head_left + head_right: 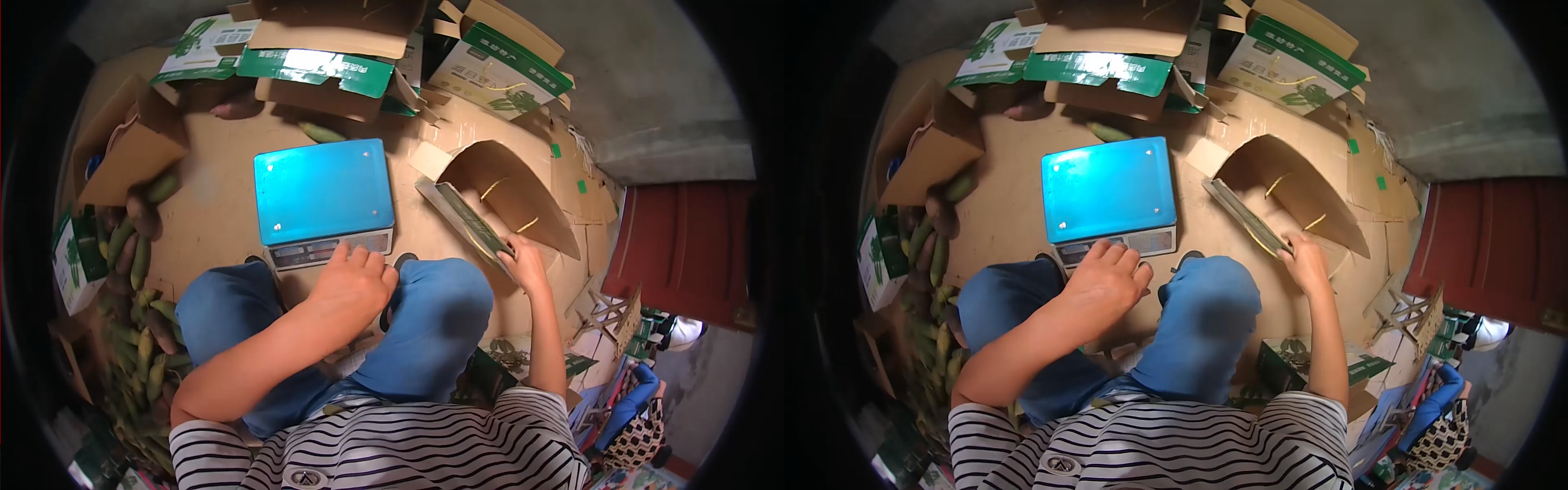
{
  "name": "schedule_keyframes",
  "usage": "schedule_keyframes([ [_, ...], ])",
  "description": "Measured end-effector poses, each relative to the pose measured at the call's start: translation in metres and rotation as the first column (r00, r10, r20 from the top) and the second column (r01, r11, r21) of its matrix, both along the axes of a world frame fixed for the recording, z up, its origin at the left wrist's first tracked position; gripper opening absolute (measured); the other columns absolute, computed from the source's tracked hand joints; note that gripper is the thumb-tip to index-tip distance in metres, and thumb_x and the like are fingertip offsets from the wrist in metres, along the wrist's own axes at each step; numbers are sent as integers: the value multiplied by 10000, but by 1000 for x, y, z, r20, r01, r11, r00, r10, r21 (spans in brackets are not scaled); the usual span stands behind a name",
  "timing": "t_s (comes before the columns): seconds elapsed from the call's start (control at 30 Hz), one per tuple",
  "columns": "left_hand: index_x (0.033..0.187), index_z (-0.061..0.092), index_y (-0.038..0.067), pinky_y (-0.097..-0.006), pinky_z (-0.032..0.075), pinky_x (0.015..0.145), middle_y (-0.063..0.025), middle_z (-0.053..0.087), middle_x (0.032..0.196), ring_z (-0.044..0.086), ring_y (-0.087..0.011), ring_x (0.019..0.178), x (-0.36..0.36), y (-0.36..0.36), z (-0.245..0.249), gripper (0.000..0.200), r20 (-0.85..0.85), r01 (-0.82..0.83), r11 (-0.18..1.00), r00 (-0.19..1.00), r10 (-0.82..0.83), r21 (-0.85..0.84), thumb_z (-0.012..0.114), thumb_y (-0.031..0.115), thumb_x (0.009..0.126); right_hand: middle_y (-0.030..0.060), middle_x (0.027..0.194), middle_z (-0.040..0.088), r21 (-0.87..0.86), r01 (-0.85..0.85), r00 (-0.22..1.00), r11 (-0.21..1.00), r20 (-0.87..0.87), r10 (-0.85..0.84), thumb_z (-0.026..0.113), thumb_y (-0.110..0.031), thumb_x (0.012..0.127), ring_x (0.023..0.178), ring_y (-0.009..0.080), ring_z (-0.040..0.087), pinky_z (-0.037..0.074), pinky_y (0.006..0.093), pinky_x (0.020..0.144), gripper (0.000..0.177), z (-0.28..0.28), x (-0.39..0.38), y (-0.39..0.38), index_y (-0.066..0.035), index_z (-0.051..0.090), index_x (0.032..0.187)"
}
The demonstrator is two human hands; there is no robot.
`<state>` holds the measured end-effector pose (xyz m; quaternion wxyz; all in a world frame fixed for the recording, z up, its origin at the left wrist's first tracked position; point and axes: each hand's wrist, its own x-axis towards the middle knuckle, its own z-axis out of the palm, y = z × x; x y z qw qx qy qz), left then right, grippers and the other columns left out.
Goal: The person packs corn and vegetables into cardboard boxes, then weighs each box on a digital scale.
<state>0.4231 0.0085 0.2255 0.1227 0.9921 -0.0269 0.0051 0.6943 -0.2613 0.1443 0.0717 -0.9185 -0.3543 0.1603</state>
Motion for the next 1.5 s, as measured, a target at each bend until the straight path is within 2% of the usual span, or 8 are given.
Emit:
schedule_keyframes([
  [0.13, 860, 583, 63, -364, 426, 790, -81, 564, 823, 562, -236, 840, -9, -3, -2, 202, -29, 4, 999, 1000, -3, 42, 651, 240, 787, 160, 844, 642, 47, 55, 989, 997, 132, -61, 648, -105, 785, 800, 353, 622, 491, 431, 721, 138, 11, 11, -18, -117, 662, 922],
  [0.33, 867, 586, 66, -357, 428, 764, -84, 569, 827, 564, -237, 839, -21, 4, 5, 179, 56, -37, 999, 998, 39, -33, 638, 221, 795, 151, 907, 643, 48, -2, 913, 999, 408, -18, 595, 29, 697, 836, 350, 621, 489, 418, 704, 318, 115, -4, 29, -112, 646, 977],
  [0.63, 873, 607, 52, -362, 433, 706, -98, 595, 825, 587, -251, 811, -33, 6, -5, 143, -18, -78, 997, 997, 79, 8, 609, 117, 746, 89, 871, 654, 123, -597, 692, 793, 578, 432, 602, 39, 634, 797, 258, 637, 508, 348, 672, 399, 162, -101, 180, -95, 639, 1008],
  [0.9, 827, 642, 57, -357, 470, 656, -109, 635, 815, 628, -244, 767, -43, 8, -10, 116, -73, -82, 996, 994, 80, -30, 602, 127, 744, 113, 1020, 636, -74, -820, 448, 567, 534, 717, 559, -63, 749, 923, 232, 620, 517, 325, 720, 343, 88, -176, 238, -3, 597, 1085],
  [0.93, 810, 668, 64, -363, 487, 667, -116, 658, 852, 644, -244, 794, -44, 8, -10, 111, -110, -70, 996, 992, 64, -55, 606, 128, 745, 155, 1131, 594, -141, -799, 497, 585, 392, 774, 546, -85, 779, 1028, 277, 587, 508, 339, 797, 412, 93, -182, 237, 48, 537, 1169],
  [1.03, 858, 703, 69, -370, 493, 708, -103, 677, 898, 652, -249, 843, -45, 8, -3, 157, -314, 3, 987, 948, -54, -160, 632, 162, 754, 186, 1192, 565, 16, -871, 463, 492, 364, 808, 515, -63, 810, 1088, 325, 561, 481, 369, 887, 441, 77, -185, 227, 46, 497, 1237],
  [1.23, 917, 724, 79, -367, 493, 760, -70, 692, 909, 654, -252, 883, -47, 4, 3, 238, -543, 58, 977, 824, -163, -206, 687, 264, 771, 262, 1419, 307, 87, -831, 556, 550, 123, 822, 665, -436, 757, 1306, 388, 326, 273, 457, 1083, 894, 69, -184, 230, 26, 264, 1409],
  [1.5, 964, 669, 49, -358, 480, 714, -113, 661, 903, 649, -249, 874, -68, 9, 13, 254, -374, 27, 993, 925, -70, -118, 679, 217, 774, 232, 1446, 271, 112, -856, 516, 504, 197, 833, 710, -491, 684, 1321, 367, 302, 243, 490, 1086, 1013, 46, -180, 235, -10, 230, 1436],
])
